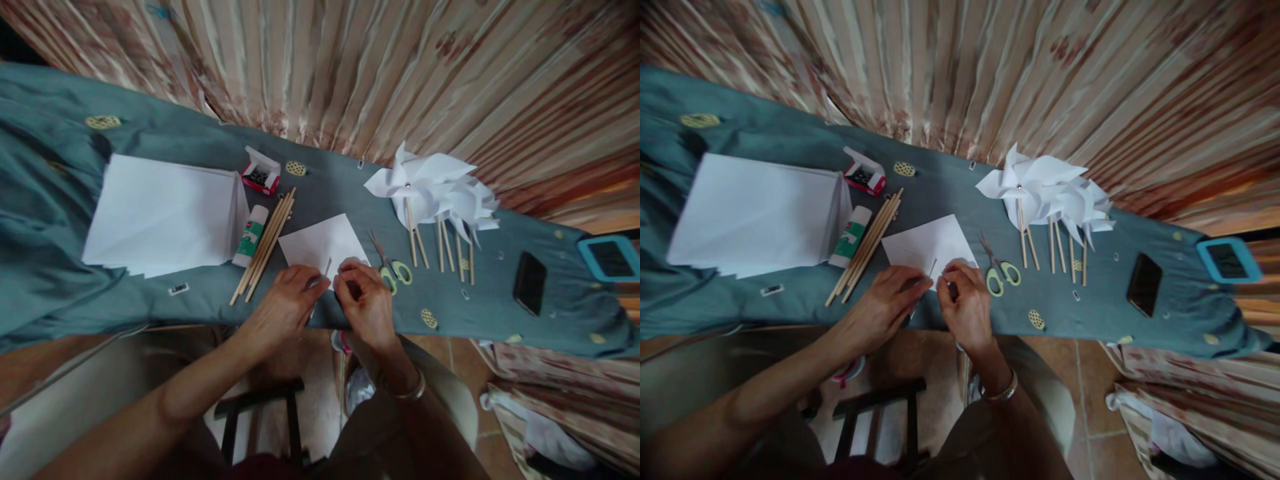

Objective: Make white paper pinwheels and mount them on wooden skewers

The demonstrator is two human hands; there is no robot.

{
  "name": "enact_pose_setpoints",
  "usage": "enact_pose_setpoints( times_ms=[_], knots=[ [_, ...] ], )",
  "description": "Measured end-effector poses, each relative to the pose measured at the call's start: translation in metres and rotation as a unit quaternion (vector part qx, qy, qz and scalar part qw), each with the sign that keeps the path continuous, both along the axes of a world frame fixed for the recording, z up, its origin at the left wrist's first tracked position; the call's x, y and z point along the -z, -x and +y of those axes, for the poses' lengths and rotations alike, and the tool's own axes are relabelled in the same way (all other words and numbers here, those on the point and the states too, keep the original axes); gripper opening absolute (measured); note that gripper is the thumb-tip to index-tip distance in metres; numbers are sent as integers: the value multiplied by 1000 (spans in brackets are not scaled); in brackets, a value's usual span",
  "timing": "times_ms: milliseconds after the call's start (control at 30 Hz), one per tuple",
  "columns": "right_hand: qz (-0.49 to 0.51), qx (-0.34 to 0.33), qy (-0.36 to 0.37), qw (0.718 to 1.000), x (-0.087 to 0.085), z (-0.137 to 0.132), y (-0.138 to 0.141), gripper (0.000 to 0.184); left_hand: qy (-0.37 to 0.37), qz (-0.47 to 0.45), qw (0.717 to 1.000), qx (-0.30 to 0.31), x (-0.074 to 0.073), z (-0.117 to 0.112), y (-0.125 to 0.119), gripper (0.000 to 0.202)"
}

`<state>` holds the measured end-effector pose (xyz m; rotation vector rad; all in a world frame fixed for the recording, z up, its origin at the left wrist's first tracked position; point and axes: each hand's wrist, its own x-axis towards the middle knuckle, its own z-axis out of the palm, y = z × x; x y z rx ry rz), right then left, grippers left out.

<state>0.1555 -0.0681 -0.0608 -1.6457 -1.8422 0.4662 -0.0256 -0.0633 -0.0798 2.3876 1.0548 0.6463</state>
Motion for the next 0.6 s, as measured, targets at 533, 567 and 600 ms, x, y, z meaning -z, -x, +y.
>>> enact_pose_setpoints(
  times_ms=[533,567,600],
  knots=[
    [-1,4,7,1000,0,1,0,13,15,18,1000,1,-1,0,-2,33],
    [-2,6,7,1000,0,1,0,12,14,22,1000,0,-2,0,-2,33],
    [-4,7,6,1000,0,2,0,12,13,27,1000,-1,-2,1,-2,32]
  ],
)
